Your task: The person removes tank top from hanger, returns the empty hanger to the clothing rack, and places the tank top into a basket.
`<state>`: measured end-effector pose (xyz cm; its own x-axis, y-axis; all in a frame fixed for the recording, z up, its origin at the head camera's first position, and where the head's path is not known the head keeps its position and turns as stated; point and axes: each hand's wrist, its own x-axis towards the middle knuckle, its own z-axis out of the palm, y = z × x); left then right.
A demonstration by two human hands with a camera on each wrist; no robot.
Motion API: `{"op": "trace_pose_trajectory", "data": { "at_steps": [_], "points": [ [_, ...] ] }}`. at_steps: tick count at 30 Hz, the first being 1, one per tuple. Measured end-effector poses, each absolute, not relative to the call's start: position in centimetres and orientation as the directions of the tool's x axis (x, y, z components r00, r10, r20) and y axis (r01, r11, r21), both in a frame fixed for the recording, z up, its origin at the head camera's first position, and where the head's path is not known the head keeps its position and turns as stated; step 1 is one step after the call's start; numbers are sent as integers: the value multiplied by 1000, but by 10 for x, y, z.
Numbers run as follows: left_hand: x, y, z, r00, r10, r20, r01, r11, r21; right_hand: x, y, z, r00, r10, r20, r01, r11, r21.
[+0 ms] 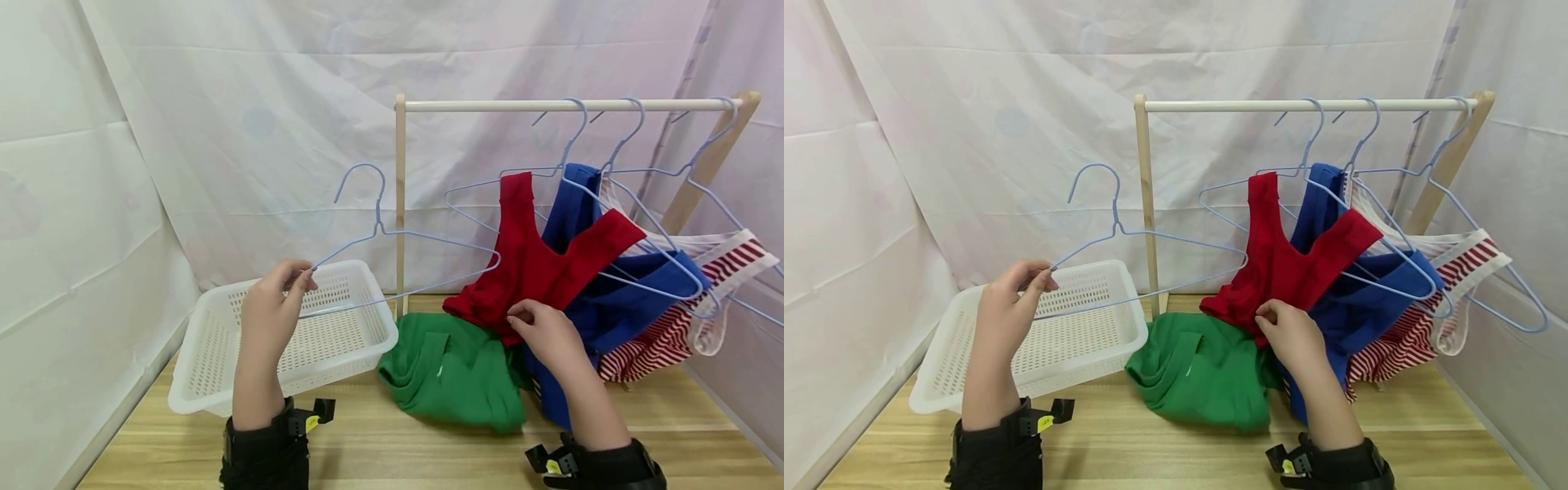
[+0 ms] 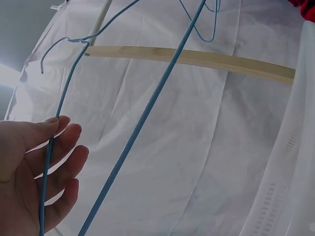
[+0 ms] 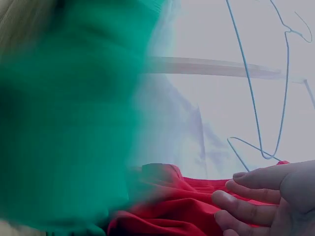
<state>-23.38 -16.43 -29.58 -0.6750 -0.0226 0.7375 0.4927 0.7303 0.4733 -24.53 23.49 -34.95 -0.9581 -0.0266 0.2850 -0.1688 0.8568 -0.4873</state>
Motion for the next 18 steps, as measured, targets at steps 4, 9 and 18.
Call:
{"op": "trace_pose_trajectory", "data": {
  "at_steps": [4, 9, 18],
  "points": [
    [-233, -163, -295, -676, -13, 736, 499, 728, 471, -240, 233, -344, -956, -17, 293, -166, 854, -493],
    [-233, -162, -295, -684, 12, 729, 506, 727, 463, -231, 230, -332, -936, 22, 351, -177, 834, -523],
    [-231, -160, -295, -686, 98, 721, 541, 731, 415, -224, 220, -323, -866, -94, 492, -346, 822, -452]
  ]
}}
